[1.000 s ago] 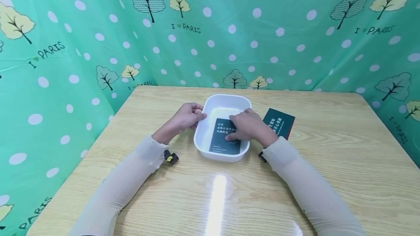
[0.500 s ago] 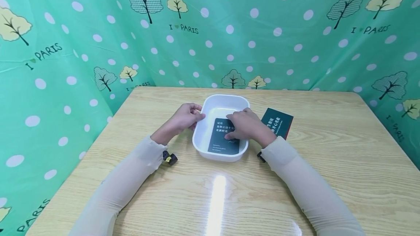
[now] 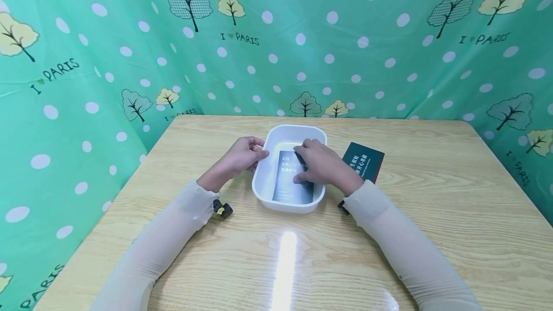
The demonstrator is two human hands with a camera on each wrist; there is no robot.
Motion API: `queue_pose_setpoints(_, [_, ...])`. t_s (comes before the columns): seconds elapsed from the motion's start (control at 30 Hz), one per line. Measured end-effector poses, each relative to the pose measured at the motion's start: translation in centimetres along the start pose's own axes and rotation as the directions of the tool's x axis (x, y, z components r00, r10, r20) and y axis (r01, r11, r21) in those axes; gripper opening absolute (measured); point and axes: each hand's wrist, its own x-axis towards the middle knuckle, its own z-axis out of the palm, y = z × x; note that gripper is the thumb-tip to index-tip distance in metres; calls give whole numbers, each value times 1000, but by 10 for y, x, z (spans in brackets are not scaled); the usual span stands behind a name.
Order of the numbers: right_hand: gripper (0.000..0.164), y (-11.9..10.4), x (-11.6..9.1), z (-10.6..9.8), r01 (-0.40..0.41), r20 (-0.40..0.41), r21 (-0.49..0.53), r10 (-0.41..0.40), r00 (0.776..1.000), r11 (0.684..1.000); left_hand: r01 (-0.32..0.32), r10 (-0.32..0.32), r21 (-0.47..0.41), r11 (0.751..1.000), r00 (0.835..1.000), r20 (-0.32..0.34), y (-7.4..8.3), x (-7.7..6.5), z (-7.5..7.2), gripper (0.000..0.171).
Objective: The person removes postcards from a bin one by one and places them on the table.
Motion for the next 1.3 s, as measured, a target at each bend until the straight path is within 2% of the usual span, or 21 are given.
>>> queue_pose_setpoints(0.1, [85, -1, -1, -1, 6, -23, 19, -5, 1000, 1000, 0, 0, 0, 1000, 1000, -2, -1, 1, 0, 31])
queue_pose_setpoints(0.27, [80, -4, -1, -3, 17, -104, 16, -16, 994, 1000, 2, -2, 9, 1000, 1000, -4, -2, 2, 0, 32])
queue_pose_setpoints(0.37, [67, -6, -2, -5, 34, -147, 37, -28, 989, 999, 5, -5, 15, 1000, 1000, -9, -2, 2, 0, 32])
queue_pose_setpoints(0.47, [45, -9, -3, -8, 52, -197, 100, -31, 980, 994, 9, -9, 17, 1000, 1000, -11, -2, 1, 0, 31])
queue_pose_setpoints(0.6, [21, -14, -5, -13, 72, -244, 284, -1, 970, 956, 14, -14, 20, 1000, 1000, -16, -2, 1, 0, 29])
queue_pose_setpoints(0.73, [19, -14, -8, -20, 57, -226, 448, 51, 973, 892, 13, -13, 21, 1000, 1000, -19, -2, 2, 1, 29])
queue_pose_setpoints(0.83, [20, -13, -10, -25, 45, -225, 490, 77, 971, 870, 10, -9, 22, 1000, 1000, -20, -2, 2, 1, 29])
queue_pose_setpoints(0.9, [22, -11, -12, -29, 52, -242, 488, 78, 967, 871, 9, -9, 27, 1000, 1000, -22, -2, 2, 0, 29])
queue_pose_setpoints(1.1, [21, -5, -17, -45, 98, -364, 442, 79, 928, 892, 6, -5, 45, 999, 1000, -25, -2, 2, 0, 30])
queue_pose_setpoints(1.3, [22, 8, -25, -60, 78, -463, 446, 155, 873, 892, -5, 6, 44, 999, 1000, -20, -4, 3, 0, 31])
